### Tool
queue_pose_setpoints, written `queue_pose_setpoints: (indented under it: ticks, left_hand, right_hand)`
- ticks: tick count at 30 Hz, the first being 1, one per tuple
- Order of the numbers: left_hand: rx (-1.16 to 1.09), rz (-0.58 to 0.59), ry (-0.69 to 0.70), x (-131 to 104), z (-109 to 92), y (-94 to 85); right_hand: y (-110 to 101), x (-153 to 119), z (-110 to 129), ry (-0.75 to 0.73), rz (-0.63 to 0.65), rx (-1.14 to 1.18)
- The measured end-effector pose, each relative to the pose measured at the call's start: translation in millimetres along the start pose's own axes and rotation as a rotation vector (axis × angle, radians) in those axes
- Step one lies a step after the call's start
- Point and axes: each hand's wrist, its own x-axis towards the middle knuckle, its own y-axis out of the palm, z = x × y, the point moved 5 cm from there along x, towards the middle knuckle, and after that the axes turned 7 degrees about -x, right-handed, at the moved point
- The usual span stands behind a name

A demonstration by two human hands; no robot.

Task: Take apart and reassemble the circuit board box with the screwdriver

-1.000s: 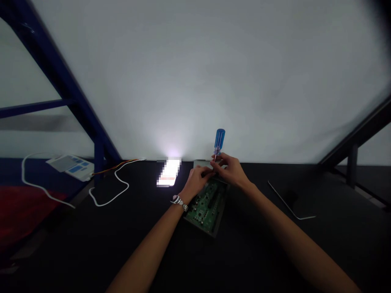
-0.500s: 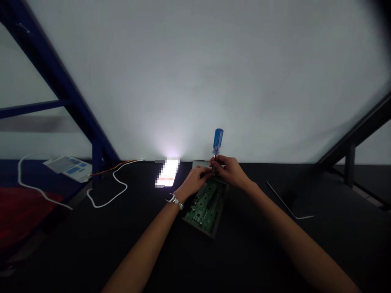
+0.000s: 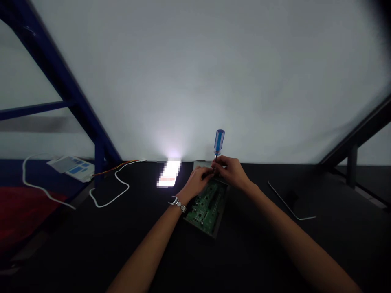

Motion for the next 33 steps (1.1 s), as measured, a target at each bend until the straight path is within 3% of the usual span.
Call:
queue_pose_setpoints:
  ticks: [4, 10, 20, 27, 33]
  left_hand:
    - [-0.007, -0.004, -0.042, -2.0, 3.7, 0.2]
    - [-0.019, -0.109, -0.064, -1.2, 2.9, -2.2]
    - [-0.020, 0.011, -0.043, -1.7, 3.2, -0.5]
    - [-0.022, -0.100, -0.079, -0.7, 6.2, -1.0]
    - [-0.043, -0.010, -0.045, -1.4, 4.6, -1.1]
  right_hand:
    - [1.9, -0.2, 2.2, -0.015, 0.045, 0.050]
    - [1.2, -0.6, -7.9, 0.052, -0.091, -0.019]
    - [3.2, -1.3, 1.1, -0.037, 0.073, 0.042]
    - [1.4, -0.4, -5.5, 0.020, -0.084, 0.007]
    - [1.9, -0.8, -1.2, -0.044, 0.023, -0.036]
